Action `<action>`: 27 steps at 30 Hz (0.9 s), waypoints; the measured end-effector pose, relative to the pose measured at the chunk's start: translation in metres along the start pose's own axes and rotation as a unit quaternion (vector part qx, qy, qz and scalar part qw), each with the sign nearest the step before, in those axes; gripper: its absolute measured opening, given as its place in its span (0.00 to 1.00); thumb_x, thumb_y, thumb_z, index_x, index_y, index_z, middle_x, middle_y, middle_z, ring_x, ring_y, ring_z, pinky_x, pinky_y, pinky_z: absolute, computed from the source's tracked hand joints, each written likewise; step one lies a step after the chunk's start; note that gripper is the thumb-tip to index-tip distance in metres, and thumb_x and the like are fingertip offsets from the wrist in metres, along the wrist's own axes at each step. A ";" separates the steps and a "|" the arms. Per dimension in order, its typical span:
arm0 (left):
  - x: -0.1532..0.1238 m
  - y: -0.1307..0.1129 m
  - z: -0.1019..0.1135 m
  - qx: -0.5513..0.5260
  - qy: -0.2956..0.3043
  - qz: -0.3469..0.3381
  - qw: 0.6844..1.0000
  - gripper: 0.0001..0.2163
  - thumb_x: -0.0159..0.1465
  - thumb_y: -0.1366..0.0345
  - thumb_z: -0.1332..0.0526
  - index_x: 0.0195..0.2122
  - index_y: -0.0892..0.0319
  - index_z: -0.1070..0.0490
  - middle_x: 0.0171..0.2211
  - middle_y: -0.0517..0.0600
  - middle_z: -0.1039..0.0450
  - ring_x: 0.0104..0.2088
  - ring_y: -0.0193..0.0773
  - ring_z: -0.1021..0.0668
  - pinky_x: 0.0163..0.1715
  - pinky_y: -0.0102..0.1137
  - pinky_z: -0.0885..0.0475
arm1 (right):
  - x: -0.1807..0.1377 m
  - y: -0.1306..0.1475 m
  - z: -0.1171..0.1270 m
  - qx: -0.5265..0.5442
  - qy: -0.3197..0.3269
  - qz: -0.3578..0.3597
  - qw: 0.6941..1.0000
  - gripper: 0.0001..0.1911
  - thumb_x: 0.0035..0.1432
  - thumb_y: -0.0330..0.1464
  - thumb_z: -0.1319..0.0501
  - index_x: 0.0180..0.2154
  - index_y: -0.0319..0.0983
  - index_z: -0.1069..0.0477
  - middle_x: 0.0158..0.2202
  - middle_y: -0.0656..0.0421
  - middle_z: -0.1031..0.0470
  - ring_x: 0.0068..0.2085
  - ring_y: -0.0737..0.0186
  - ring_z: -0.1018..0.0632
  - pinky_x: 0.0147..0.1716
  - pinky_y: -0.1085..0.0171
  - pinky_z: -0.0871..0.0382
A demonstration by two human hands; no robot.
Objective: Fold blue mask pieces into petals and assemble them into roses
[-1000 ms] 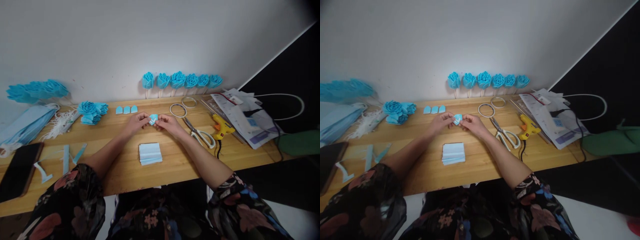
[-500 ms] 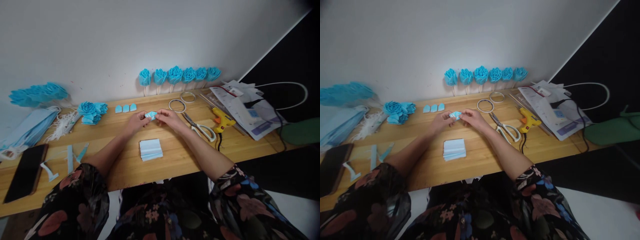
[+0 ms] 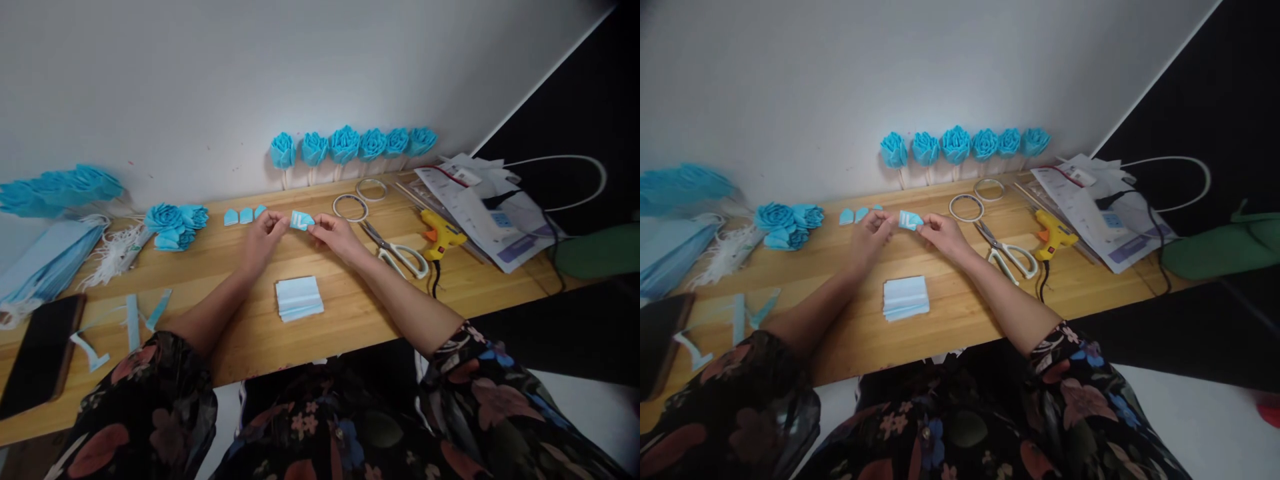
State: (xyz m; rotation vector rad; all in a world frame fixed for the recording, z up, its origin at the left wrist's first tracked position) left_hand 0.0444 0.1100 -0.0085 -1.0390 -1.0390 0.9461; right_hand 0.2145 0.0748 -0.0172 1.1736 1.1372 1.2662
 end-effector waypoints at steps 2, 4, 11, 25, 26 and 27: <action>-0.005 -0.009 -0.003 0.046 -0.011 -0.046 0.998 0.11 0.61 0.57 0.37 0.28 0.59 0.33 0.23 0.43 0.34 0.23 0.28 0.34 0.25 0.26 0.40 | 0.000 0.000 0.001 -0.018 -0.023 0.016 0.999 0.14 0.49 0.44 0.36 0.27 0.40 0.31 0.22 0.65 0.35 0.23 0.69 0.34 0.24 0.67 0.40; -0.010 -0.013 -0.010 0.069 0.012 -0.055 0.996 0.10 0.60 0.59 0.37 0.28 0.59 0.31 0.23 0.44 0.32 0.24 0.29 0.34 0.25 0.26 0.40 | -0.001 0.001 0.000 -0.035 -0.033 0.032 0.998 0.14 0.50 0.44 0.36 0.27 0.40 0.31 0.22 0.65 0.35 0.25 0.69 0.34 0.25 0.67 0.41; -0.010 -0.006 -0.013 0.092 0.011 -0.025 0.995 0.05 0.59 0.63 0.38 0.31 0.60 0.28 0.25 0.45 0.29 0.24 0.29 0.32 0.26 0.26 0.39 | -0.006 0.006 -0.006 -0.061 -0.030 0.059 0.996 0.12 0.51 0.42 0.36 0.28 0.40 0.31 0.25 0.63 0.32 0.27 0.67 0.33 0.29 0.66 0.39; -0.011 -0.004 -0.014 0.108 0.018 -0.016 0.994 0.05 0.58 0.65 0.39 0.31 0.60 0.27 0.24 0.44 0.29 0.23 0.29 0.33 0.25 0.25 0.39 | -0.009 0.010 -0.008 -0.151 -0.036 0.108 0.982 0.07 0.55 0.37 0.39 0.28 0.40 0.29 0.26 0.61 0.28 0.28 0.65 0.30 0.30 0.66 0.40; -0.011 -0.004 -0.014 0.108 0.019 -0.015 0.994 0.05 0.58 0.65 0.39 0.31 0.60 0.27 0.24 0.44 0.29 0.23 0.29 0.33 0.25 0.25 0.39 | -0.008 0.010 -0.008 -0.152 -0.035 0.109 0.982 0.08 0.55 0.37 0.39 0.28 0.40 0.29 0.26 0.61 0.28 0.28 0.65 0.30 0.29 0.66 0.40; -0.011 -0.003 -0.014 0.108 0.019 -0.014 0.994 0.05 0.58 0.65 0.39 0.31 0.60 0.27 0.24 0.44 0.30 0.23 0.29 0.33 0.25 0.25 0.39 | -0.008 0.009 -0.008 -0.154 -0.034 0.110 0.981 0.08 0.55 0.37 0.39 0.28 0.40 0.29 0.26 0.61 0.28 0.28 0.65 0.31 0.30 0.66 0.40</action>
Point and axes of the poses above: each hand's wrist, its own x-axis towards the middle knuckle, its own z-axis out of the back of the hand, y = z × x, the point moved 4 cm from there along x, towards the middle knuckle
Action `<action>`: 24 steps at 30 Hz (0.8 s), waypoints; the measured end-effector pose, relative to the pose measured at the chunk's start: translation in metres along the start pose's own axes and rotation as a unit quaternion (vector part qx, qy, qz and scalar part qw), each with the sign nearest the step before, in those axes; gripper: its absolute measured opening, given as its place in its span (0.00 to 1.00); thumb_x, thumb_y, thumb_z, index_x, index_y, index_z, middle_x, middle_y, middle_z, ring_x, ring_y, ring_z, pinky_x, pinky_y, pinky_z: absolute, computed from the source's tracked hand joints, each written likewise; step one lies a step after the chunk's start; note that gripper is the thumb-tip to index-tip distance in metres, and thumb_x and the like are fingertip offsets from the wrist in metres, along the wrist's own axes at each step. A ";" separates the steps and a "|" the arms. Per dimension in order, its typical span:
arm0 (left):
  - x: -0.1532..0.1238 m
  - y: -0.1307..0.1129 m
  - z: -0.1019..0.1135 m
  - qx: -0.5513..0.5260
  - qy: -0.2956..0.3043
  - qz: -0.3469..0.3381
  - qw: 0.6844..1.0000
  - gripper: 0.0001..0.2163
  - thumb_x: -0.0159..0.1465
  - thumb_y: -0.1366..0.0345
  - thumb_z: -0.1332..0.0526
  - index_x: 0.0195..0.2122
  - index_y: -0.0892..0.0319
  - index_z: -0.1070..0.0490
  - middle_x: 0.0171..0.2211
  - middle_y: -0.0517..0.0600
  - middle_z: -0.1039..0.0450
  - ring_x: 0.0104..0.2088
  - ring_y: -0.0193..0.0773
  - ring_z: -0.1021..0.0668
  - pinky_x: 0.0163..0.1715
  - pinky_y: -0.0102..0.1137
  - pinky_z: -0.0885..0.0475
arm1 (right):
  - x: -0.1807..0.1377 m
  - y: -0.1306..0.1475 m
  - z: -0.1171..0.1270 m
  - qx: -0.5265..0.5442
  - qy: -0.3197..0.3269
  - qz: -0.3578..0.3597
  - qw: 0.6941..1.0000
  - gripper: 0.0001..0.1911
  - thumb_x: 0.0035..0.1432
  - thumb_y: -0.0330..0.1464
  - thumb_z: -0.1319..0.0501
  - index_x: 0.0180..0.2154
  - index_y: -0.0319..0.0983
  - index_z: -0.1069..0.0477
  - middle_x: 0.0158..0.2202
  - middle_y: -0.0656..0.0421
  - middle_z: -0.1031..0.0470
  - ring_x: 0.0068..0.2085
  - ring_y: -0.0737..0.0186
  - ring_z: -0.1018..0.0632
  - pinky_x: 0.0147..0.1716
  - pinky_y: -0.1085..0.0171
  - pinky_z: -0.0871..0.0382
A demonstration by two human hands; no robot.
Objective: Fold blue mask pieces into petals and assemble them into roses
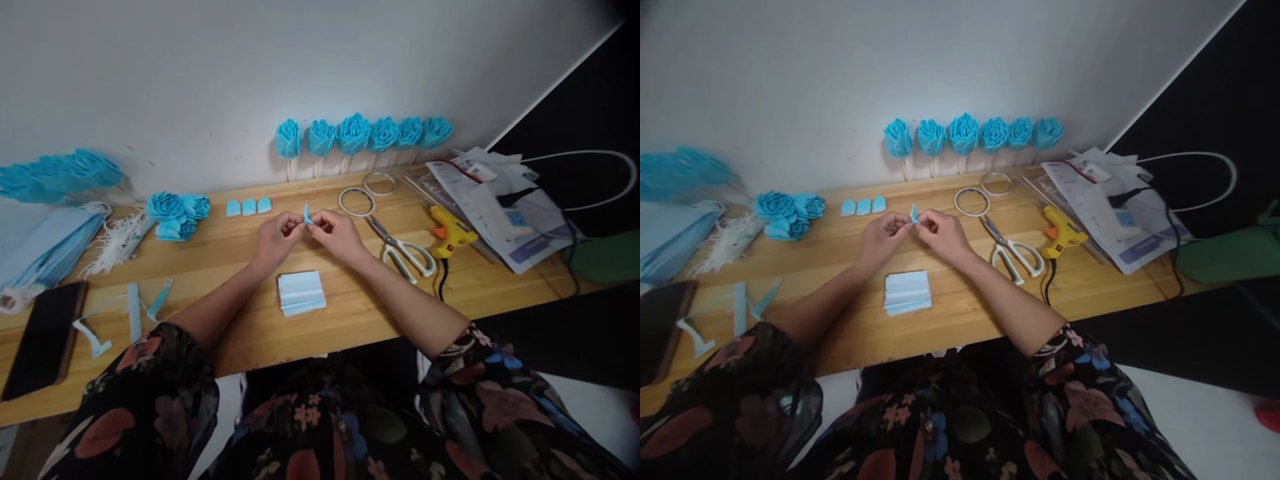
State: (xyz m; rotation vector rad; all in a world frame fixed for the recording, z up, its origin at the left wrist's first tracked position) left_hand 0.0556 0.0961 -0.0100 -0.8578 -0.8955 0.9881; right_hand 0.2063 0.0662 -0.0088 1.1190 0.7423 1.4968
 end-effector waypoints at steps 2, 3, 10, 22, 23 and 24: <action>0.000 0.000 0.000 0.001 0.001 -0.001 1.000 0.05 0.58 0.65 0.39 0.31 0.61 0.27 0.24 0.45 0.30 0.23 0.29 0.33 0.25 0.25 0.39 | 0.000 -0.001 0.000 -0.004 0.002 -0.001 1.000 0.09 0.55 0.38 0.39 0.28 0.40 0.29 0.26 0.61 0.28 0.28 0.66 0.31 0.30 0.66 0.40; 0.000 0.000 -0.001 0.001 0.002 -0.003 1.000 0.05 0.58 0.65 0.39 0.31 0.61 0.27 0.24 0.45 0.29 0.23 0.29 0.32 0.26 0.25 0.39 | 0.000 -0.002 0.000 -0.006 0.002 -0.003 1.000 0.09 0.55 0.38 0.39 0.28 0.40 0.29 0.26 0.62 0.29 0.27 0.66 0.31 0.30 0.66 0.40; 0.000 0.000 -0.001 0.011 0.001 -0.017 1.000 0.05 0.58 0.66 0.41 0.31 0.60 0.26 0.24 0.44 0.29 0.23 0.29 0.32 0.25 0.25 0.39 | 0.002 -0.003 0.000 -0.003 -0.001 -0.005 1.000 0.07 0.53 0.37 0.39 0.28 0.39 0.29 0.25 0.62 0.28 0.26 0.67 0.31 0.28 0.67 0.40; -0.001 0.001 0.000 0.003 0.003 -0.014 1.000 0.06 0.59 0.64 0.40 0.31 0.60 0.25 0.25 0.45 0.27 0.25 0.30 0.30 0.26 0.25 0.37 | 0.003 -0.002 0.000 0.022 0.001 -0.015 1.000 0.07 0.52 0.36 0.38 0.27 0.39 0.29 0.24 0.63 0.29 0.26 0.67 0.32 0.29 0.66 0.40; -0.001 0.001 0.000 0.007 0.003 -0.014 1.000 0.06 0.60 0.65 0.40 0.31 0.60 0.26 0.25 0.45 0.27 0.25 0.30 0.30 0.27 0.26 0.37 | 0.003 -0.002 0.000 0.032 0.003 -0.018 0.999 0.07 0.51 0.36 0.37 0.27 0.39 0.29 0.24 0.63 0.29 0.26 0.68 0.32 0.29 0.66 0.40; 0.000 0.001 0.000 0.012 0.000 -0.015 1.000 0.06 0.60 0.64 0.41 0.30 0.60 0.26 0.25 0.45 0.27 0.25 0.30 0.31 0.27 0.26 0.37 | 0.003 -0.003 0.000 0.048 0.005 -0.025 0.999 0.08 0.51 0.37 0.36 0.27 0.39 0.29 0.24 0.63 0.29 0.26 0.68 0.32 0.29 0.66 0.39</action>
Point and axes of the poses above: each hand's wrist, its own x-axis towards the middle knuckle, its own z-axis out of the back of the hand, y = z × x, the point moved 4 cm from there along x, towards the middle knuckle
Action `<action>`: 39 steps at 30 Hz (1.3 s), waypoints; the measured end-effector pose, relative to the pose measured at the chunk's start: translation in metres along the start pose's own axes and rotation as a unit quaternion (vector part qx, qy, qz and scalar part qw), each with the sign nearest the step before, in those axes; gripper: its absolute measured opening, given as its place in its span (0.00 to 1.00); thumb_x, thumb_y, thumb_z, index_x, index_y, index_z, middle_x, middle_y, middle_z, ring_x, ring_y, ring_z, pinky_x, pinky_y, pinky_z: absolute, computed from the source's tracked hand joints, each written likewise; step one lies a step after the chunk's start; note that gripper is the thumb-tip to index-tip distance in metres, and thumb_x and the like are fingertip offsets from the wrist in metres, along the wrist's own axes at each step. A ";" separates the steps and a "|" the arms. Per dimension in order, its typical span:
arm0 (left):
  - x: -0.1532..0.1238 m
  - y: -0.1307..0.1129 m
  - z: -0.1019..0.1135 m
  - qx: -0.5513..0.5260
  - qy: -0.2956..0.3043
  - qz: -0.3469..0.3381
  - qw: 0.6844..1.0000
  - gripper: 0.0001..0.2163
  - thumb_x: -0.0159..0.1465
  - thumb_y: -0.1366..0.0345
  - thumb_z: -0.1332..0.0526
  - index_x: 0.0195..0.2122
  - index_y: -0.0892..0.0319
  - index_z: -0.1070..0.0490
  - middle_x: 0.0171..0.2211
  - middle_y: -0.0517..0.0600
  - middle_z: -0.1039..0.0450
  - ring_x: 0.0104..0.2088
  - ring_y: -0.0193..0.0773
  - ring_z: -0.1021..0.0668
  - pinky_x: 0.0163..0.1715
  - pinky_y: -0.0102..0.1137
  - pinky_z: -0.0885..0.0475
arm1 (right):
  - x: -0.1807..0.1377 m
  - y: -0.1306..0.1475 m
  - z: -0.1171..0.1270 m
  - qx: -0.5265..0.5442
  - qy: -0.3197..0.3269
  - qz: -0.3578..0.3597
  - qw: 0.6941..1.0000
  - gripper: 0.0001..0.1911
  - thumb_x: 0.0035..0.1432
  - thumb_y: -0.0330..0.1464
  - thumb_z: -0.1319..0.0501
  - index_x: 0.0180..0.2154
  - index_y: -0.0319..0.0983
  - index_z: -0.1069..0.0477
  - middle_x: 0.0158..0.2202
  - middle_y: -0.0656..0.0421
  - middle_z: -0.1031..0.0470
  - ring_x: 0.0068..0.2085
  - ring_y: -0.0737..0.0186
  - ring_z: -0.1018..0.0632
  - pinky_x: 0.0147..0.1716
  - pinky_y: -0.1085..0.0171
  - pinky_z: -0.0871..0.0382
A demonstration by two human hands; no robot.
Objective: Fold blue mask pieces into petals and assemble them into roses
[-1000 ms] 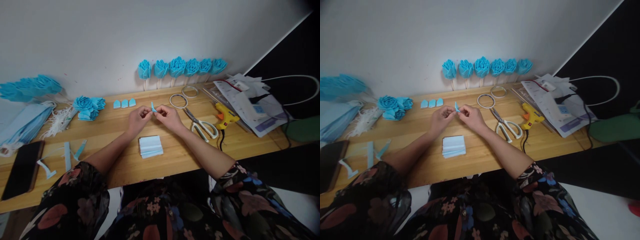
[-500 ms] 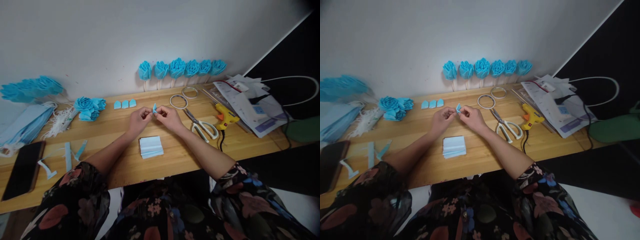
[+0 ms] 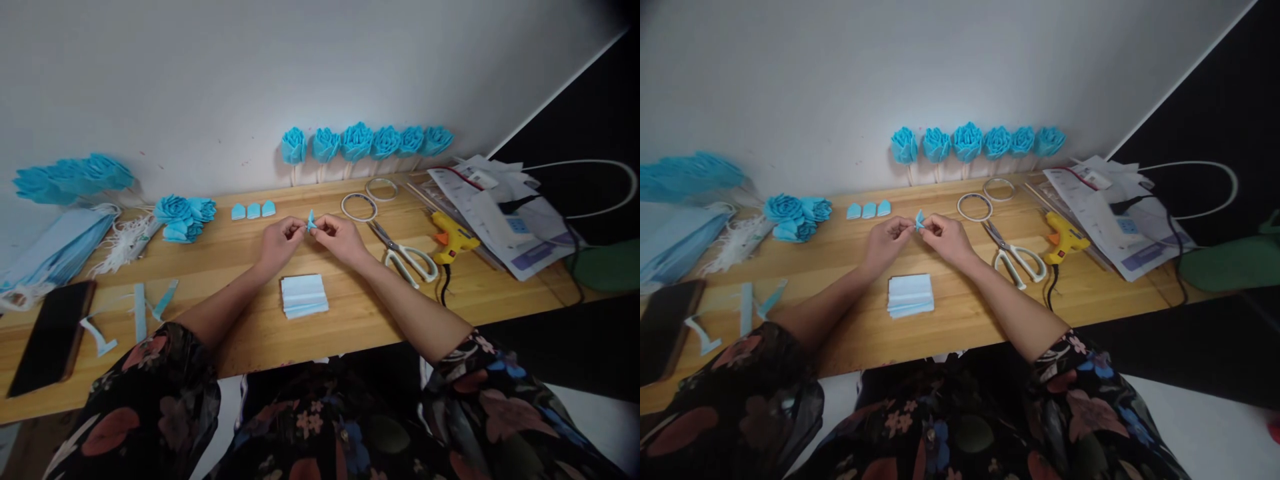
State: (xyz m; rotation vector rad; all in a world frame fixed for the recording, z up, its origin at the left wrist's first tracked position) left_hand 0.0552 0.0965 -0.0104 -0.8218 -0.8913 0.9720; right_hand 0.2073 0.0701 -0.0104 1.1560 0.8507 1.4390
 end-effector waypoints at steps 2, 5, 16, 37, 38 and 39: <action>0.003 -0.001 0.003 0.014 -0.010 0.002 1.000 0.07 0.60 0.64 0.41 0.29 0.60 0.26 0.25 0.45 0.28 0.25 0.30 0.31 0.27 0.26 0.38 | 0.000 -0.002 0.001 0.052 0.003 -0.027 0.998 0.10 0.50 0.39 0.35 0.27 0.40 0.29 0.24 0.64 0.30 0.26 0.68 0.32 0.28 0.66 0.38; 0.010 -0.006 0.019 0.030 -0.024 0.024 0.999 0.08 0.60 0.64 0.42 0.30 0.60 0.26 0.22 0.44 0.31 0.23 0.30 0.33 0.26 0.26 0.39 | 0.001 -0.007 0.004 0.157 -0.005 -0.083 0.984 0.12 0.48 0.42 0.34 0.27 0.40 0.29 0.25 0.63 0.29 0.26 0.68 0.31 0.27 0.67 0.35; -0.059 -0.003 0.170 0.318 0.087 0.100 0.939 0.17 0.59 0.52 0.45 0.27 0.58 0.24 0.21 0.48 0.28 0.25 0.37 0.28 0.27 0.29 0.38 | 0.000 -0.007 0.002 0.258 0.008 -0.134 0.957 0.17 0.41 0.43 0.28 0.26 0.39 0.29 0.27 0.62 0.25 0.28 0.70 0.28 0.25 0.71 0.32; -0.024 -0.024 0.098 0.072 0.039 0.030 0.996 0.15 0.60 0.55 0.39 0.45 0.57 0.24 0.43 0.53 0.23 0.41 0.40 0.23 0.41 0.33 0.28 | -0.005 -0.001 -0.003 0.227 0.047 -0.128 0.964 0.16 0.43 0.44 0.29 0.28 0.40 0.27 0.28 0.62 0.26 0.28 0.69 0.29 0.26 0.69 0.32; -0.018 -0.022 0.076 0.019 0.060 0.047 0.997 0.16 0.60 0.55 0.38 0.45 0.58 0.25 0.42 0.53 0.22 0.41 0.39 0.23 0.40 0.32 0.28 | -0.005 0.001 -0.003 0.228 0.048 -0.126 0.964 0.17 0.43 0.44 0.29 0.29 0.40 0.27 0.28 0.62 0.26 0.28 0.69 0.29 0.27 0.69 0.32; -0.012 -0.020 0.058 -0.029 0.072 0.063 0.995 0.16 0.59 0.55 0.38 0.45 0.59 0.25 0.42 0.53 0.22 0.39 0.39 0.23 0.38 0.31 0.28 | -0.005 0.002 -0.003 0.228 0.049 -0.123 0.965 0.17 0.43 0.45 0.29 0.29 0.40 0.27 0.28 0.62 0.26 0.28 0.69 0.29 0.27 0.69 0.33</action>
Point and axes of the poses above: each hand's wrist, its own x-axis towards the middle knuckle, its own z-axis out of the back of the hand, y = z × x, the point moved 4 cm from there along x, towards the middle knuckle
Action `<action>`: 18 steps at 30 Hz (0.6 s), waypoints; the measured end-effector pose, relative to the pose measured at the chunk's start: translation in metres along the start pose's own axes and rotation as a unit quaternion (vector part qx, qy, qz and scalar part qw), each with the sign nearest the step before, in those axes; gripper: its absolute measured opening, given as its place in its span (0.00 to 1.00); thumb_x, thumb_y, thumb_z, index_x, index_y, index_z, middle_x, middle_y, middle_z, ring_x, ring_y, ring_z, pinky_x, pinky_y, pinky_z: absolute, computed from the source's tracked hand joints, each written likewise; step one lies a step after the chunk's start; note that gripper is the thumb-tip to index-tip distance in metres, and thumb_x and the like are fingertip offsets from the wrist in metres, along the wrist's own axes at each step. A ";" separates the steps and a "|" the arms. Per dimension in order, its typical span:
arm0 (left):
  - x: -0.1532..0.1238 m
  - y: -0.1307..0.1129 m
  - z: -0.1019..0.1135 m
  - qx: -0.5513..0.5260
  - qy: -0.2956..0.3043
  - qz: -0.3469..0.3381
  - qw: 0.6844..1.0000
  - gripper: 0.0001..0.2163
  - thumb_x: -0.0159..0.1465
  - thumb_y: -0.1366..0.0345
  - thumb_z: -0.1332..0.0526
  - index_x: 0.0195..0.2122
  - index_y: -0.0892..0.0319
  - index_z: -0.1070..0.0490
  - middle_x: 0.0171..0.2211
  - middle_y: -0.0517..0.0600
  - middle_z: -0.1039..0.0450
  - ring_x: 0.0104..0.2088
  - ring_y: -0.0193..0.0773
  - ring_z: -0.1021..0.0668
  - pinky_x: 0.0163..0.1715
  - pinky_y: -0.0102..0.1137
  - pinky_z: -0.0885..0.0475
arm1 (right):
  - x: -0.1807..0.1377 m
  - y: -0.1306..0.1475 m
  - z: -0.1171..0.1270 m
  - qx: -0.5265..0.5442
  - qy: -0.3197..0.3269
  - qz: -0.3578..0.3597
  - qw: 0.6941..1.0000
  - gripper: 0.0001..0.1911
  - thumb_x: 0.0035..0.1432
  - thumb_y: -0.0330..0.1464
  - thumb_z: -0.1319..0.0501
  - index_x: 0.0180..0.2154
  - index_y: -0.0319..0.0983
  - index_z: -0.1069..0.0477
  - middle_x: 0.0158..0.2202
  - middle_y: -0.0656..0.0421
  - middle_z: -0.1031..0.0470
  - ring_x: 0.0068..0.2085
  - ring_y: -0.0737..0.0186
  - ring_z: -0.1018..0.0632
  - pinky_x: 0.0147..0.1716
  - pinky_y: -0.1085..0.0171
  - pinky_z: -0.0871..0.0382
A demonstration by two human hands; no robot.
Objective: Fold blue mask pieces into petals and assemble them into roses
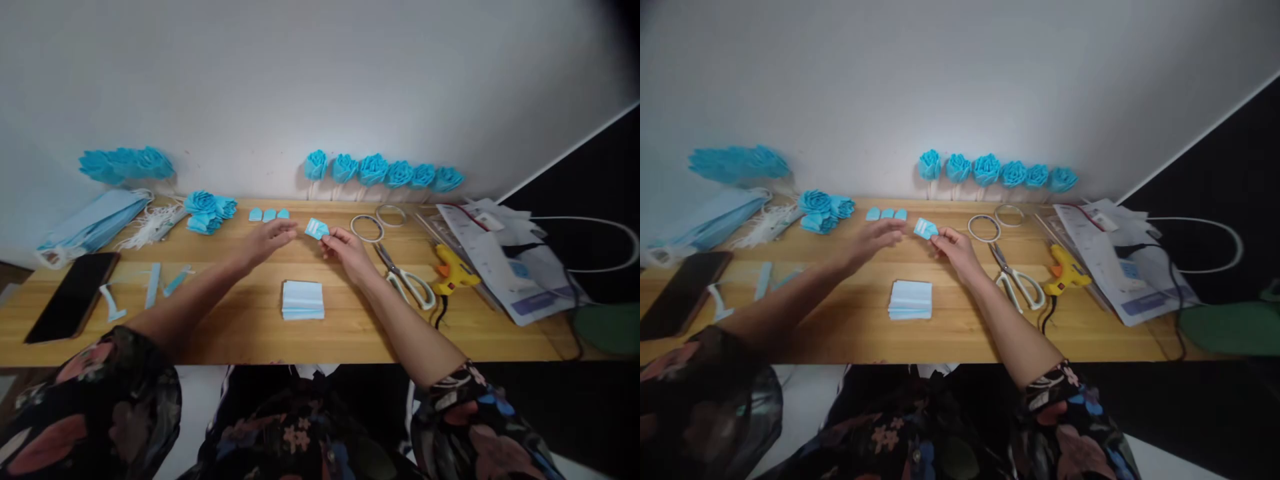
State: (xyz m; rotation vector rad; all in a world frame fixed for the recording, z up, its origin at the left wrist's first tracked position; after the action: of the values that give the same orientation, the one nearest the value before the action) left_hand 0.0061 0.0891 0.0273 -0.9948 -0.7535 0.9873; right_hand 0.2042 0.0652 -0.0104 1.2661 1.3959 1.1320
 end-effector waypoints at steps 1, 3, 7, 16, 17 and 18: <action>0.008 0.003 -0.015 -0.046 0.018 0.012 0.999 0.16 0.60 0.55 0.39 0.45 0.59 0.25 0.41 0.53 0.22 0.38 0.38 0.23 0.36 0.31 0.28 | 0.000 0.001 0.000 -0.001 0.000 0.003 1.000 0.17 0.43 0.45 0.29 0.29 0.39 0.27 0.27 0.62 0.27 0.28 0.69 0.29 0.27 0.69 0.33; 0.019 0.008 -0.036 -0.124 0.030 0.034 0.991 0.14 0.60 0.55 0.39 0.41 0.60 0.25 0.37 0.53 0.23 0.35 0.36 0.23 0.33 0.30 0.29 | -0.001 0.003 0.000 -0.006 -0.003 0.007 1.000 0.18 0.43 0.45 0.29 0.29 0.39 0.27 0.26 0.63 0.28 0.27 0.69 0.30 0.26 0.69 0.33; 0.027 0.015 -0.047 -0.191 0.002 0.052 0.980 0.08 0.59 0.60 0.39 0.30 0.61 0.29 0.26 0.48 0.28 0.27 0.32 0.27 0.29 0.27 0.32 | -0.001 0.004 0.002 -0.022 0.009 -0.008 1.000 0.19 0.43 0.46 0.29 0.31 0.39 0.26 0.28 0.63 0.29 0.29 0.69 0.30 0.28 0.68 0.32; 0.021 0.015 -0.046 -0.139 0.068 0.034 0.987 0.08 0.58 0.61 0.36 0.29 0.60 0.30 0.23 0.46 0.29 0.23 0.30 0.29 0.26 0.27 0.35 | 0.002 0.010 0.008 -0.127 0.023 0.041 0.991 0.17 0.48 0.46 0.32 0.32 0.39 0.24 0.23 0.64 0.29 0.25 0.68 0.31 0.28 0.67 0.37; 0.021 0.015 -0.046 -0.139 0.060 0.030 0.988 0.09 0.58 0.60 0.36 0.29 0.60 0.30 0.22 0.45 0.30 0.23 0.30 0.29 0.26 0.27 0.35 | 0.002 0.010 0.008 -0.127 0.018 0.046 0.991 0.16 0.48 0.45 0.32 0.32 0.39 0.24 0.22 0.65 0.29 0.25 0.68 0.31 0.28 0.67 0.38; 0.021 0.015 -0.046 -0.141 0.051 0.027 0.988 0.09 0.58 0.59 0.36 0.29 0.60 0.30 0.22 0.45 0.30 0.23 0.31 0.30 0.26 0.28 0.35 | 0.002 0.010 0.007 -0.124 0.015 0.047 0.991 0.16 0.48 0.45 0.32 0.32 0.39 0.25 0.22 0.65 0.29 0.25 0.68 0.31 0.28 0.66 0.38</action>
State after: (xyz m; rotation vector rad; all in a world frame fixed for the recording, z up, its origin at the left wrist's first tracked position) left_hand 0.0489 0.0969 -0.0019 -1.3077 -0.7987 0.8838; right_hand 0.2124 0.0678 -0.0016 1.1494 1.1844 1.3498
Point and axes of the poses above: each hand's wrist, its own x-axis towards the middle knuckle, its own z-axis out of the back of the hand, y = z × x, the point moved 4 cm from there along x, towards the middle knuckle
